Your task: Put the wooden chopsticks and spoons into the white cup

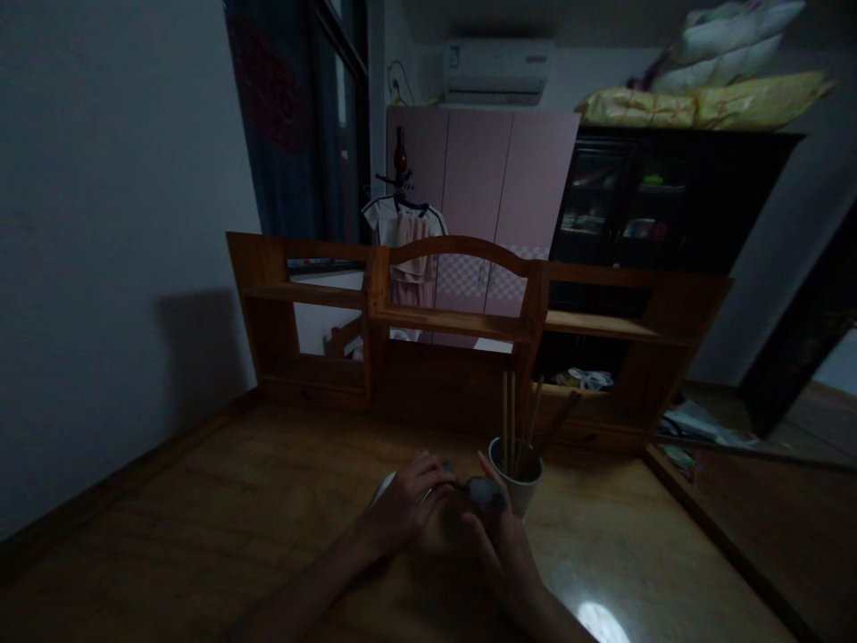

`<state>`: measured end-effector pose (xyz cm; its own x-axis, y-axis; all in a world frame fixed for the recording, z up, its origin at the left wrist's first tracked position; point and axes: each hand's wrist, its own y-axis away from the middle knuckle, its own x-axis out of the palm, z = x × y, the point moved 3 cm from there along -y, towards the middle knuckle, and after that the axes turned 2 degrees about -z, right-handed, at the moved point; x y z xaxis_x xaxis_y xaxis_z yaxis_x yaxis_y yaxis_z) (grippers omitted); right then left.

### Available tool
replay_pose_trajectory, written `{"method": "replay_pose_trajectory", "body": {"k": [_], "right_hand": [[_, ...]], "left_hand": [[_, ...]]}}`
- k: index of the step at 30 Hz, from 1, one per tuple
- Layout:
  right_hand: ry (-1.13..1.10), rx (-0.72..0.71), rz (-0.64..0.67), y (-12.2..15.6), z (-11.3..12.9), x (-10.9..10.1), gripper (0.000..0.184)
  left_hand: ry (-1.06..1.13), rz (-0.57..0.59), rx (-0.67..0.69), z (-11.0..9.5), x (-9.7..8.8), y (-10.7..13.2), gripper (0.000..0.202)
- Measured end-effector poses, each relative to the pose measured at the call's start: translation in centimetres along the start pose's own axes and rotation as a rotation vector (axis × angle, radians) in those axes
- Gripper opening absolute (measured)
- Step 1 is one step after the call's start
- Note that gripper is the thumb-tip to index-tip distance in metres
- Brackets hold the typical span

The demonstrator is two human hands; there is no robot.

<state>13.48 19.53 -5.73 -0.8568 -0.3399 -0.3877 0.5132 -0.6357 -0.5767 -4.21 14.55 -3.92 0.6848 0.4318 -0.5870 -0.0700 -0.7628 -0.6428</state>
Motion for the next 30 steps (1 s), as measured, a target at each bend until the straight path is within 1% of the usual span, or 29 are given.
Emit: {"method": "replay_pose_trajectory", "body": {"k": [4,9,13,15,22,30], "right_hand": [[-0.004,0.017,-0.013,0.07,-0.19,-0.16,0.050],[-0.019,0.031,-0.037,-0.08,-0.15,-0.17,0.055],[-0.014,0.011,-0.058,-0.29,-0.23,-0.08,0.050],[-0.009,0.002,-0.057,-0.29,-0.28,-0.05,0.049],[-0.027,0.044,-0.009,-0.10,-0.66,0.29,0.046],[-0.069,0.031,0.003,-0.31,-0.18,0.02,0.036]], "left_hand": [[-0.060,0.018,0.015,-0.02,0.11,-0.06,0.022],[-0.074,0.012,0.008,-0.01,0.04,-0.16,0.023],[-0.045,0.034,0.010,0.03,0.08,-0.14,0.024],[-0.026,0.041,0.003,0.12,0.16,-0.11,0.024],[-0.019,0.073,0.016,0.55,0.51,-0.09,0.022],[-0.038,0.105,-0.008,0.62,0.49,-0.04,0.024]]}}
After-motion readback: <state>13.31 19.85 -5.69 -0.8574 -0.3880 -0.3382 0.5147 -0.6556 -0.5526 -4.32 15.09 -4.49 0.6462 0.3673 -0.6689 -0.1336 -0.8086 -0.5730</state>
